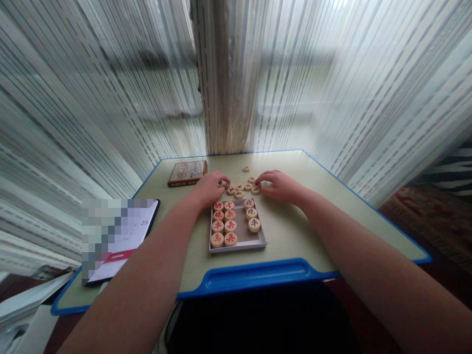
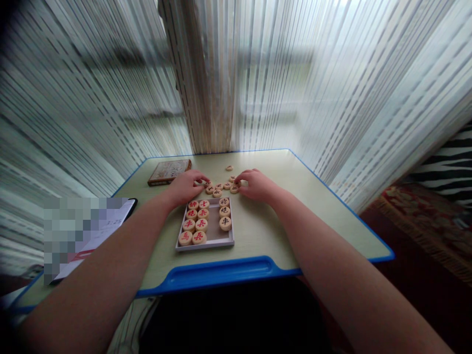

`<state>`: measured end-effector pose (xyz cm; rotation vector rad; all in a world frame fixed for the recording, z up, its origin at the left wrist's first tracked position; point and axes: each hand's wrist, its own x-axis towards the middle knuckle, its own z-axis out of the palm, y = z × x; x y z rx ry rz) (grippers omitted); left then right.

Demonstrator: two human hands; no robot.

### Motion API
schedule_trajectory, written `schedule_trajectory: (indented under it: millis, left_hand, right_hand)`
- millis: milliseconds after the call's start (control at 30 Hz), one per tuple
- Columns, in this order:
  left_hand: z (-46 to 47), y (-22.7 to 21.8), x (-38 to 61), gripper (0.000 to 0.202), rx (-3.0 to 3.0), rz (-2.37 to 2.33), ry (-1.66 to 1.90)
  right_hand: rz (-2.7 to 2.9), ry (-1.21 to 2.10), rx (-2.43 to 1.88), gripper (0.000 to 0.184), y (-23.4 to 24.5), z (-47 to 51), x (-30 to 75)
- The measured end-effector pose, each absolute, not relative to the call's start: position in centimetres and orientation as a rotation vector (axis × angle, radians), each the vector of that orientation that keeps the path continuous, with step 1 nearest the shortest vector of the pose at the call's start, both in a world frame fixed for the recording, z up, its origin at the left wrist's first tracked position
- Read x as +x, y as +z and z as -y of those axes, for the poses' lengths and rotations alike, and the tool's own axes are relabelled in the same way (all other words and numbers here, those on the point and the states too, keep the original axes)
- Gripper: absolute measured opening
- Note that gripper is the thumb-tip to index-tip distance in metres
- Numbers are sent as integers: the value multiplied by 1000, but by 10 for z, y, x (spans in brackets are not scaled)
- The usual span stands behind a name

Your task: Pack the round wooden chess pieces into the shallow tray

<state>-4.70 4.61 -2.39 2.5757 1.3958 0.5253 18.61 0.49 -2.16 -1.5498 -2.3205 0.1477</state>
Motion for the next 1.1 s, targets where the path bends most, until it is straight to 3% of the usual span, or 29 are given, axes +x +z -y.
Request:
schedule_trajectory:
  millis: [233, 1100]
  left_hand:
    - [-47, -28, -45, 35, 2630, -1293, 552]
    - [-47, -24, -48, 26, 2355, -1284, 551]
  right_hand:
    - [2259, 108, -1639, 14, -20, -4, 183]
    - [2309, 159, -1493, 33, -19, 2, 179]
